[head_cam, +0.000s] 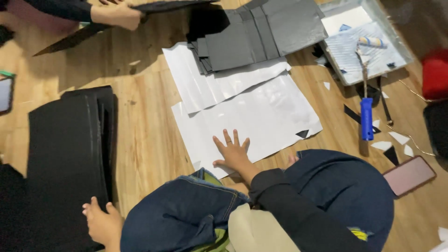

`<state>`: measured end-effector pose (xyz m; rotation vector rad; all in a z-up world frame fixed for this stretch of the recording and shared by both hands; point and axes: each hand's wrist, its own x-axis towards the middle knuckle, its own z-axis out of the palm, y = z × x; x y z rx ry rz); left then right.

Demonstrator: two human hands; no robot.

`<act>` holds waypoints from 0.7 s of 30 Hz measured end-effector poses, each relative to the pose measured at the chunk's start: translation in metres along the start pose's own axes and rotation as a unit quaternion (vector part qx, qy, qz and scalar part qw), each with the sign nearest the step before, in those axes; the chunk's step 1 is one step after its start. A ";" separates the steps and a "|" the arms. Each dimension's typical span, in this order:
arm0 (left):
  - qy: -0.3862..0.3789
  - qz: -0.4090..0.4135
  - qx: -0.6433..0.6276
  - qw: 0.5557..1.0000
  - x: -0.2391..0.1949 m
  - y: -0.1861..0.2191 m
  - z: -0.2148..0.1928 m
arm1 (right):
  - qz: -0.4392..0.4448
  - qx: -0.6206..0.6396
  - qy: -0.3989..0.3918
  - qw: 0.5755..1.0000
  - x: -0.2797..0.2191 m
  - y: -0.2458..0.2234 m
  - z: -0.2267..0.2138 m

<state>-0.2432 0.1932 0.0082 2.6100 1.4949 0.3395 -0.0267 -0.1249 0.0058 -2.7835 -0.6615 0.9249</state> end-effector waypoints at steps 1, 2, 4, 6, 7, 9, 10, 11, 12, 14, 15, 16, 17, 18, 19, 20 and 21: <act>-0.019 0.001 0.002 1.000 0.000 0.000 -0.003 | -0.026 0.017 0.033 0.999 0.007 0.004 0.004; -0.038 0.001 0.002 0.999 0.000 0.002 -0.004 | -0.052 0.033 0.068 0.996 0.015 0.009 0.007; -0.058 -0.042 0.011 0.997 -0.001 0.018 -0.017 | -0.092 0.163 0.153 0.970 0.022 0.021 0.015; -0.087 -0.085 0.023 0.992 -0.001 0.027 -0.022 | -0.123 0.291 0.225 0.922 0.026 0.031 0.019; -0.075 -0.073 0.011 0.994 -0.001 0.027 -0.021 | -0.016 0.221 0.228 0.948 0.027 0.033 0.018; -0.072 -0.063 0.005 0.995 -0.007 0.021 -0.019 | 0.095 0.145 0.218 0.960 0.013 0.036 0.016; -0.057 -0.059 0.005 0.997 -0.006 0.021 -0.015 | 0.098 0.094 0.116 0.984 0.005 0.036 0.008; -0.042 -0.056 0.005 0.998 -0.005 0.021 -0.013 | 0.101 0.043 0.012 0.994 -0.003 0.034 -0.001; -0.042 -0.057 0.004 0.997 -0.003 0.016 -0.004 | 0.100 0.041 0.011 0.994 0.002 0.037 0.002; 0.006 -0.005 0.004 1.000 -0.001 0.000 0.009 | 0.077 0.059 0.046 0.994 0.013 0.038 0.012; 0.006 -0.012 0.007 1.000 0.001 -0.003 0.014 | 0.071 0.056 0.042 0.995 0.016 0.043 0.010; 0.020 0.009 0.006 1.000 0.004 -0.008 0.017 | 0.068 0.056 0.040 0.995 0.021 0.046 0.008; 0.033 0.030 0.007 0.999 0.007 -0.013 0.019 | 0.064 0.056 0.039 0.996 0.025 0.049 0.006; 0.038 0.020 0.008 0.999 0.006 -0.010 0.016 | 0.054 0.052 0.039 0.996 0.029 0.054 0.012; 0.045 0.020 0.015 0.999 0.006 -0.007 0.013 | 0.041 0.050 0.061 0.996 0.034 0.059 0.018; 0.050 0.018 0.022 0.998 0.004 -0.004 0.011 | 0.029 0.048 0.082 0.995 0.038 0.066 0.024; 0.053 0.006 0.024 0.998 0.005 -0.006 0.019 | 0.018 0.042 0.080 0.996 0.036 0.070 0.028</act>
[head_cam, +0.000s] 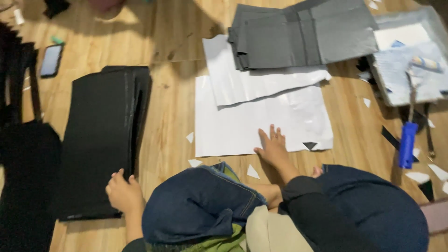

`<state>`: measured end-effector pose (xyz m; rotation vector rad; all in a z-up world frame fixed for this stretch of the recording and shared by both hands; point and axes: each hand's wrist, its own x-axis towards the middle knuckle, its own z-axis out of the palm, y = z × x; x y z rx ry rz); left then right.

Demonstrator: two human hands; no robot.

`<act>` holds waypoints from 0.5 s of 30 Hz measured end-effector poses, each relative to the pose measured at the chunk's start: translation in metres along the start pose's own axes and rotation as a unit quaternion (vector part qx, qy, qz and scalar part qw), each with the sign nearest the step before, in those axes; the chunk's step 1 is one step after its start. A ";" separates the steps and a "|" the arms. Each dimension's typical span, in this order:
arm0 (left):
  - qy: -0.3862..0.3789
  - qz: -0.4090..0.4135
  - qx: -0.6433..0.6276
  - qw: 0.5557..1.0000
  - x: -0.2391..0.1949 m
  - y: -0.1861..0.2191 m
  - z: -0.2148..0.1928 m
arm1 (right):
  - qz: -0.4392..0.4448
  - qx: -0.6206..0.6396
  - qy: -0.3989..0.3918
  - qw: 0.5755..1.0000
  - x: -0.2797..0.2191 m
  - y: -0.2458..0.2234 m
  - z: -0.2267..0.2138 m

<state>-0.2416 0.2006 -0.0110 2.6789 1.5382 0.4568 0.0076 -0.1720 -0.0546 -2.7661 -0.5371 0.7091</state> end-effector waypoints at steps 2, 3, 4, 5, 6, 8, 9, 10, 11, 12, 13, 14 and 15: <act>0.043 0.029 0.026 0.998 -0.001 -0.010 0.015 | -0.021 0.016 0.098 0.995 0.001 0.004 0.007; 0.047 0.009 0.035 0.998 0.001 -0.010 0.013 | -0.041 0.013 0.090 0.995 0.010 0.016 0.020; 0.017 0.010 0.026 0.999 0.004 -0.009 0.010 | -0.050 0.021 0.126 0.991 0.019 0.027 0.033; -0.011 0.011 0.016 1.000 0.011 -0.008 0.008 | -0.059 0.032 0.162 0.984 0.032 0.037 0.043; -0.005 -0.007 0.023 1.000 0.011 -0.013 -0.001 | -0.078 0.031 0.156 0.984 0.031 0.035 0.044; -0.024 0.055 0.008 0.998 0.016 -0.009 -0.013 | -0.049 0.050 0.166 0.984 0.027 0.042 0.040; -0.022 0.050 0.008 0.998 0.019 -0.013 -0.025 | -0.054 0.048 0.166 0.983 0.023 0.037 0.038; 0.042 0.098 0.045 0.993 0.023 -0.015 -0.038 | -0.039 0.054 0.156 0.986 0.020 0.033 0.036; 0.106 0.150 0.079 0.980 0.029 -0.014 -0.049 | -0.019 0.060 0.149 0.987 0.016 0.031 0.032; 0.109 0.150 0.077 0.980 0.030 -0.007 -0.079 | -0.019 0.060 0.152 0.986 0.016 0.026 0.032; 0.133 0.198 0.064 0.969 0.033 0.002 -0.110 | -0.013 0.069 0.159 0.985 0.014 0.022 0.034; 0.157 0.244 0.051 0.956 0.035 0.010 -0.140 | -0.006 0.079 0.166 0.983 0.013 0.018 0.035; 0.157 0.247 0.049 0.955 0.032 0.023 -0.170 | -0.003 0.080 0.167 0.983 0.006 0.003 0.031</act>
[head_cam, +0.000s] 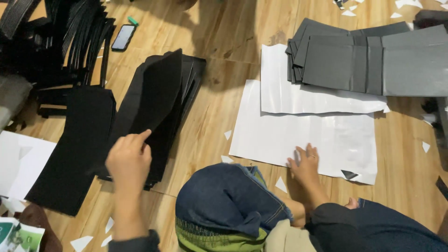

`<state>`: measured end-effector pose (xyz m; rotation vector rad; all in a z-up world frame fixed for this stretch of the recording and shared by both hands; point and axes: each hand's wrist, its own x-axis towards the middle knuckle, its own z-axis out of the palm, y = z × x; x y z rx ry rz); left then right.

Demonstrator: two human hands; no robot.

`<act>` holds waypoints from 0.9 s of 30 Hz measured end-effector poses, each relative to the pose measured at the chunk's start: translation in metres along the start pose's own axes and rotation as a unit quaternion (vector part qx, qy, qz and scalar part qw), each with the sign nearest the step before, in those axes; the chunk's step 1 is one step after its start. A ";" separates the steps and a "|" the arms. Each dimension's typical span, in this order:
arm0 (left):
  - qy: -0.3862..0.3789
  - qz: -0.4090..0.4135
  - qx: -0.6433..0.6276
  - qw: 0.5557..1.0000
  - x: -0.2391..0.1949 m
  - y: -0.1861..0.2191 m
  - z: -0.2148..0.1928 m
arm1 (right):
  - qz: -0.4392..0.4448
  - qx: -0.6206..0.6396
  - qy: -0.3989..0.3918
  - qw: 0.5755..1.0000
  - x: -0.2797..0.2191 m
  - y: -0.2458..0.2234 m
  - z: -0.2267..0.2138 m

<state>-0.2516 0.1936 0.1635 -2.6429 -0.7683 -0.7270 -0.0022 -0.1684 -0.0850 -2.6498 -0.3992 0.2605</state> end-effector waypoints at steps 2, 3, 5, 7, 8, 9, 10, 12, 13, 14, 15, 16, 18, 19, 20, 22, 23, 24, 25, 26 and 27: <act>0.046 0.087 -0.048 0.994 0.024 0.016 -0.061 | -0.086 0.110 -0.006 0.990 -0.011 -0.029 -0.006; 0.046 0.090 -0.050 0.994 0.031 0.026 -0.088 | -0.082 0.111 -0.005 0.990 -0.014 -0.043 -0.011; 0.028 0.214 -0.163 0.963 0.047 0.048 -0.142 | -0.080 0.263 -0.105 0.956 -0.019 -0.069 -0.023; 0.025 0.241 -0.222 0.944 0.051 0.062 -0.162 | -0.043 0.348 -0.136 0.927 -0.025 -0.087 -0.037; 0.021 0.261 -0.277 0.925 0.052 0.068 -0.172 | -0.013 0.430 -0.169 0.887 -0.027 -0.095 -0.045; 0.022 0.269 -0.283 0.920 0.047 0.068 -0.171 | -0.006 0.431 -0.160 0.888 -0.020 -0.084 -0.038; -0.016 0.197 -0.241 0.950 0.044 0.069 -0.169 | 0.019 0.521 -0.159 0.839 -0.011 -0.072 -0.033; -0.051 0.132 -0.203 0.969 0.045 0.079 -0.165 | 0.043 0.606 -0.146 0.781 0.001 -0.045 -0.034; 0.009 0.035 -0.318 0.947 0.049 0.088 -0.163 | 0.008 0.704 -0.130 0.698 0.003 -0.031 -0.039; 0.063 -0.065 -0.424 0.901 0.051 0.097 -0.162 | -0.030 0.790 -0.115 0.602 0.004 -0.017 -0.042; 0.063 -0.058 -0.429 0.899 0.060 0.105 -0.157 | -0.031 0.791 -0.106 0.602 0.002 -0.012 -0.054; 0.086 -0.024 -0.475 0.875 0.069 0.114 -0.153 | -0.018 0.806 -0.065 0.588 0.000 -0.007 -0.066; 0.107 0.013 -0.523 0.845 0.088 0.126 -0.136 | -0.004 0.820 -0.019 0.573 0.005 0.011 -0.071; 0.112 0.030 -0.544 0.831 0.097 0.130 -0.122 | 0.040 0.825 -0.001 0.563 0.012 0.024 -0.065; 0.117 0.048 -0.565 0.816 0.107 0.134 -0.109 | 0.086 0.830 0.016 0.551 0.019 0.038 -0.058; 0.128 0.069 -0.591 0.794 0.130 0.138 -0.068 | 0.129 0.817 0.058 0.558 0.022 0.036 -0.058; 0.141 0.088 -0.614 0.772 0.142 0.141 -0.047 | 0.170 0.802 0.094 0.564 0.023 0.035 -0.057; 0.140 0.089 -0.616 0.771 0.145 0.141 -0.039 | 0.171 0.802 0.097 0.564 0.024 0.042 -0.043; 0.098 0.080 -0.574 0.809 0.148 0.142 -0.032 | 0.190 0.774 0.135 0.589 0.026 0.048 -0.030; 0.057 0.073 -0.530 0.843 0.153 0.144 -0.024 | 0.208 0.744 0.175 0.611 0.030 0.055 -0.017; 0.057 0.075 -0.532 0.841 0.147 0.135 -0.008 | 0.208 0.743 0.179 0.610 0.027 0.054 -0.013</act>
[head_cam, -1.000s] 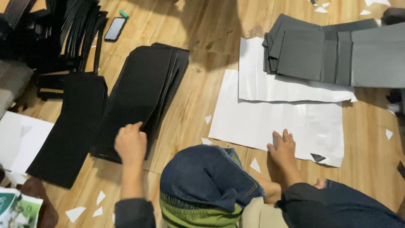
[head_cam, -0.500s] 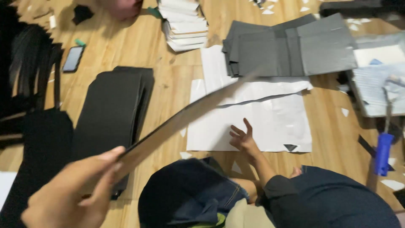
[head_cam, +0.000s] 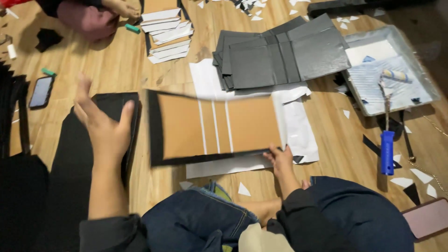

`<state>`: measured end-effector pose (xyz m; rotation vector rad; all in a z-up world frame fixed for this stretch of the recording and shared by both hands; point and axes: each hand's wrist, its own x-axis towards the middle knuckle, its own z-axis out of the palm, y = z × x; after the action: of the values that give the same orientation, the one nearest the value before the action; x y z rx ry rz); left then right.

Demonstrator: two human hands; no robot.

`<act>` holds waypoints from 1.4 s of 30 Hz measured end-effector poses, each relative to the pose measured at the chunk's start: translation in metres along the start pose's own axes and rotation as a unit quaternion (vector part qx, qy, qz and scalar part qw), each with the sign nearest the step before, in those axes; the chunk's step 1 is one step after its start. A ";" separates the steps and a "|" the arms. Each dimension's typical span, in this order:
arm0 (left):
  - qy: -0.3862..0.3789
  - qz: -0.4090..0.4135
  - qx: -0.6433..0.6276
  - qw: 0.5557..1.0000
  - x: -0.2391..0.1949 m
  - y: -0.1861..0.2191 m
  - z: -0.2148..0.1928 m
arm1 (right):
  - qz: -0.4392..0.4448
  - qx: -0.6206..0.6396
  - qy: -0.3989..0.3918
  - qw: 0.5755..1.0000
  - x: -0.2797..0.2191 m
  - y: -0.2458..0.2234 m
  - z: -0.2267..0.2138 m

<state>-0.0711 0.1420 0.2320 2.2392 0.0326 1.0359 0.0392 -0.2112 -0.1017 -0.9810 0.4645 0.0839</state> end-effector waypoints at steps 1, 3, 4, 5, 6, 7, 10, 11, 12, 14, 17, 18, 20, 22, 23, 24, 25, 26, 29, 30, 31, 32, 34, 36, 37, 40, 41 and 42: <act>-0.034 -0.001 0.108 0.994 -0.009 -0.017 -0.002 | 0.004 -0.031 0.028 0.999 -0.003 0.006 -0.002; -0.070 0.001 0.214 0.974 -0.039 -0.066 -0.010 | 0.010 -0.060 0.058 0.996 -0.014 0.005 0.004; -0.104 -0.098 0.235 0.962 -0.059 -0.098 -0.016 | 0.037 -0.083 0.087 0.992 -0.022 -0.003 0.012; -0.137 -0.197 0.255 0.937 -0.082 -0.130 -0.024 | 0.067 -0.107 0.115 0.985 -0.032 -0.009 0.020; -0.140 -0.197 0.257 0.936 -0.112 -0.160 -0.035 | 0.070 -0.106 0.117 0.985 -0.025 -0.002 0.016; -0.154 -0.301 0.314 0.887 -0.143 -0.191 -0.044 | 0.015 -0.139 0.104 0.985 -0.019 0.003 0.011; -0.168 -0.442 0.360 0.804 -0.225 -0.251 -0.071 | -0.071 -0.139 0.105 0.982 -0.002 0.009 0.000; -0.173 -0.485 0.353 0.781 -0.252 -0.265 -0.078 | -0.102 -0.108 0.119 0.982 0.002 0.009 -0.004; -0.175 -0.485 0.352 0.781 -0.245 -0.244 -0.075 | -0.102 -0.110 0.121 0.981 0.004 0.004 -0.005; -0.136 -0.413 0.342 0.833 -0.234 -0.201 -0.073 | -0.098 -0.193 0.199 0.956 0.004 -0.004 -0.008; -0.155 -0.450 0.355 0.805 -0.215 -0.168 -0.062 | -0.033 -0.292 0.242 0.925 -0.031 -0.042 0.020; -0.154 -0.451 0.354 0.805 -0.222 -0.181 -0.061 | -0.034 -0.293 0.240 0.925 -0.031 -0.041 0.018; -0.189 -0.395 0.439 0.784 -0.236 -0.205 -0.061 | -0.100 -0.402 0.283 0.865 -0.031 -0.036 0.015; -0.204 -0.382 0.472 0.768 -0.230 -0.197 -0.054 | -0.193 -0.416 0.275 0.845 -0.029 -0.031 0.011; -0.221 -0.369 0.503 0.750 -0.229 -0.192 -0.053 | -0.284 -0.425 0.265 0.817 -0.028 -0.027 0.009; -0.218 -0.373 0.505 0.748 -0.222 -0.185 -0.052 | -0.284 -0.426 0.260 0.819 -0.026 -0.024 0.004; -0.258 -0.405 0.484 0.731 -0.215 -0.177 -0.052 | -0.342 -0.439 0.231 0.798 -0.023 -0.021 0.002; -0.298 -0.436 0.461 0.713 -0.209 -0.169 -0.053 | -0.399 -0.449 0.201 0.774 -0.019 -0.018 0.000; -0.223 -0.312 0.526 0.759 -0.217 -0.156 -0.065 | -0.403 -0.442 0.161 0.785 -0.020 -0.013 0.003; -0.215 -0.319 0.532 0.755 -0.202 -0.133 -0.076 | -0.404 -0.438 0.150 0.789 -0.027 -0.018 0.014; -0.157 -0.288 0.571 0.753 -0.188 -0.109 -0.085 | -0.383 -0.446 0.128 0.799 -0.037 -0.024 0.021; -0.098 -0.255 0.607 0.746 -0.174 -0.085 -0.094 | -0.362 -0.453 0.107 0.808 -0.046 -0.029 0.028; -0.081 -0.155 0.619 0.766 -0.158 -0.066 -0.129 | -0.324 -0.435 0.042 0.839 -0.043 -0.016 0.035; -0.058 -0.046 0.620 0.781 -0.131 -0.022 -0.146 | -0.290 -0.410 -0.016 0.865 -0.045 -0.003 0.048; -0.126 -0.039 0.534 0.835 -0.112 0.011 -0.145 | -0.177 -0.418 -0.090 0.887 -0.048 0.006 0.056; -0.216 0.044 0.398 0.891 -0.077 0.071 -0.132 | 0.037 -0.329 -0.233 0.914 -0.068 0.035 0.068; -0.233 0.111 0.354 0.899 -0.069 0.084 -0.125 | 0.133 -0.236 -0.305 0.913 -0.074 0.043 0.069; -0.235 0.118 0.346 0.900 -0.063 0.092 -0.118 | 0.129 -0.234 -0.296 0.917 -0.087 0.035 0.074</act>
<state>-0.2175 0.1180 0.2975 3.1664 -0.0989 0.6133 -0.0238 -0.1191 -0.0583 -1.2916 0.0001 0.7406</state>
